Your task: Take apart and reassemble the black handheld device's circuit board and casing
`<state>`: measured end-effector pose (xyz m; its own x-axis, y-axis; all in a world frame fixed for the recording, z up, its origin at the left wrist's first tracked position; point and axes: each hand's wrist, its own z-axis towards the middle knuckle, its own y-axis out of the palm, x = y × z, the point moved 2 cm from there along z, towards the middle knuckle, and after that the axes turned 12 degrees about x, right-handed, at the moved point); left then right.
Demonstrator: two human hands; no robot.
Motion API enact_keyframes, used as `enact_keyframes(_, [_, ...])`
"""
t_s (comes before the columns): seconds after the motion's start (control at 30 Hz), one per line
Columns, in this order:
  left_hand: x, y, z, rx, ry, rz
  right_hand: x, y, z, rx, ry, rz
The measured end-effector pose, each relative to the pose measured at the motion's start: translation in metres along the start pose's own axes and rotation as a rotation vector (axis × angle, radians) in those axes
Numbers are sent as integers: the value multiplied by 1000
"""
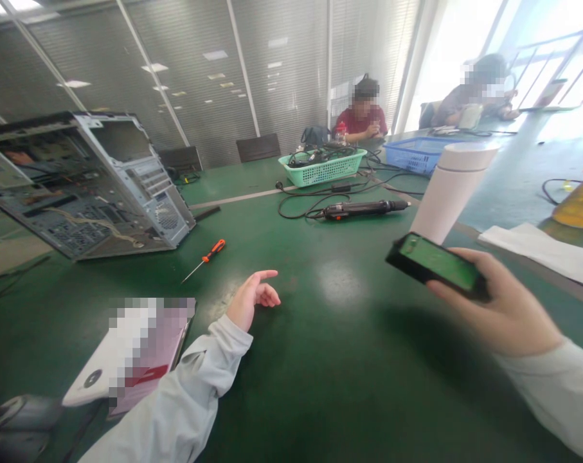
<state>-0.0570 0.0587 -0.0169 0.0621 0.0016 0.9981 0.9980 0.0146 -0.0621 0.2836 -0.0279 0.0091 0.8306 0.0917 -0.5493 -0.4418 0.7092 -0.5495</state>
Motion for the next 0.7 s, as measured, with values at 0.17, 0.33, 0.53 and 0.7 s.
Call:
enact_keyframes(0.17, [-1,-4,2,124,36,-5,-83,87,-18,-157,-172,376])
enact_keyframes(0.33, [-5,-6,3,165,-3,-110,-131,129,-28,-225,-419,487])
enact_keyframes(0.53, [-2,-5,1,162,3,-82,-137,132,-27,-161,-593,399])
enact_keyframes(0.7, [1,-5,0,171,27,-30,-134,126,-26,-118,-567,415])
